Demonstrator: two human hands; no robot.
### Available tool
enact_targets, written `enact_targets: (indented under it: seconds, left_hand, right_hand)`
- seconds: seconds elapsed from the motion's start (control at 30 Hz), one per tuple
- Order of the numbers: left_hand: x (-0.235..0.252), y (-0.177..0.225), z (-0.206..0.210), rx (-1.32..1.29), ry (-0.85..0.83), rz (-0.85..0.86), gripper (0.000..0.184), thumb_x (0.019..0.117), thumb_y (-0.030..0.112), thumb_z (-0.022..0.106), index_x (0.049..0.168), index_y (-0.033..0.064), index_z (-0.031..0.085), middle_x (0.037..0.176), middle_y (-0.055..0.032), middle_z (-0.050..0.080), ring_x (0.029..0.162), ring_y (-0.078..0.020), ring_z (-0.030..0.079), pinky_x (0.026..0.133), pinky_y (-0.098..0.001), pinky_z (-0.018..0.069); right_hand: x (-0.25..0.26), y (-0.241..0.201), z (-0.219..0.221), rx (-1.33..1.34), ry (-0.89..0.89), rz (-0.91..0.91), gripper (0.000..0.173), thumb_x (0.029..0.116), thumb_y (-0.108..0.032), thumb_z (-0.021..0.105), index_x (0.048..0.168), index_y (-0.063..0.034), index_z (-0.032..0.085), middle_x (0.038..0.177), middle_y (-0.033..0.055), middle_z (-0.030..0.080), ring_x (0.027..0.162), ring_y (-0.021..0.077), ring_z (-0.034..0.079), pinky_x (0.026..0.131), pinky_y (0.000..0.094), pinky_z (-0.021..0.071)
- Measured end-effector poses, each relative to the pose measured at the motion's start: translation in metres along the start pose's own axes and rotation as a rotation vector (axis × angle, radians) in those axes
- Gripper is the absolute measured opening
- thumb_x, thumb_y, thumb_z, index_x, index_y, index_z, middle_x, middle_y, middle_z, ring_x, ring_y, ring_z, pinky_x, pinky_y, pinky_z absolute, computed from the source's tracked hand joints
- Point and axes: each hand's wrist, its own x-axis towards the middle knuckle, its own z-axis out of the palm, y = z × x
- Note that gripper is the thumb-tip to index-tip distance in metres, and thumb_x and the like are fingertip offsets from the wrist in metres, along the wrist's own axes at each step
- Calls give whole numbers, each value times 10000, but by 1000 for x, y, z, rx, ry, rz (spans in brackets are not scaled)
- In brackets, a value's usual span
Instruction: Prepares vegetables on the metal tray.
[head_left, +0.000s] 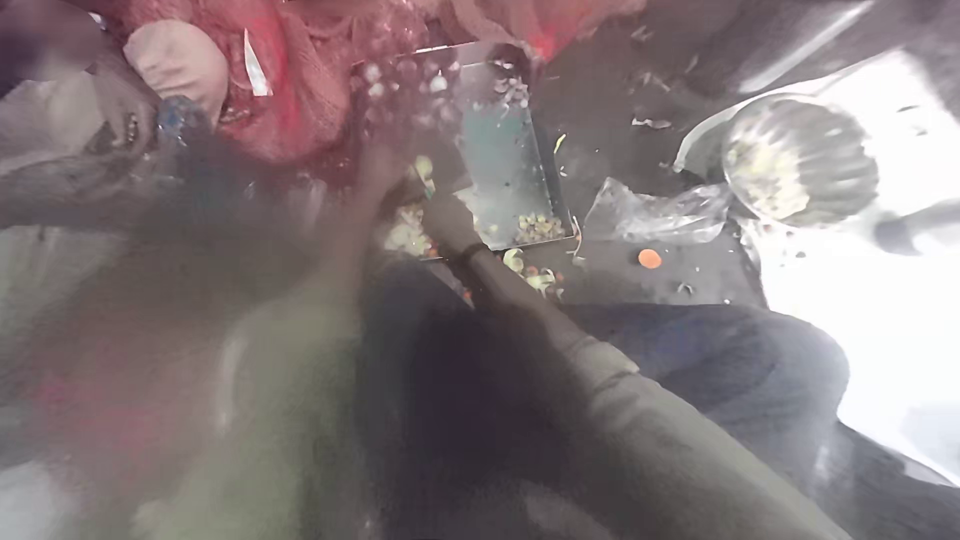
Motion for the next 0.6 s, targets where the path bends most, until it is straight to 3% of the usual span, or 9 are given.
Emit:
enact_targets:
  seconds: [0.07,0.17,0.27,0.4,0.5,0.6]
  left_hand:
    - [3,0,0,-10,25,13,183,950,141,681,1022,-7,760,1173,-248,709,1189,-420,644,1082,-614,457]
    - [2,1,-2,-26,18,-3,191,962,146,674,1002,-20,760,1137,-254,715,1158,-427,654,1056,-623,469]
    - [2,1,-1,-4,-9,-12,199,975,129,645,1041,-25,752,1165,-263,707,1186,-442,641,1065,-632,460]
    - [2,0,-2,-13,-15,3,178,958,103,651,1031,-21,755,1181,-254,707,1189,-431,644,1063,-628,465]
    - [2,-1,-3,-20,-5,15,167,937,95,675,1026,-16,763,1194,-260,701,1197,-433,637,1067,-628,462]
    - [2,1,-2,3,-21,-28,179,941,127,683,1036,-2,763,1223,-259,691,1223,-428,624,1091,-620,447]
  right_hand:
    - [5,-7,-7,-48,-45,41,445,1080,-382,443,1277,-2,563,1084,217,701,998,391,715,787,601,575]
    - [-34,-6,-20,46,-35,6,440,1101,-385,444,1312,-11,541,997,238,684,900,423,714,704,613,579]
    - [-9,-5,-12,-41,-78,27,469,1099,-397,425,1412,-58,507,1113,220,700,1033,403,706,819,605,567]
    - [-46,6,-15,65,-32,4,427,1080,-387,481,1303,-29,543,970,211,686,881,396,717,679,586,583]
    - [-43,4,-13,61,-5,-25,428,1093,-371,463,1295,-5,556,1020,245,678,940,440,704,712,625,572]
    - [-38,15,0,65,40,-87,434,1076,-353,488,1334,-7,531,1078,252,663,955,431,698,726,602,582]
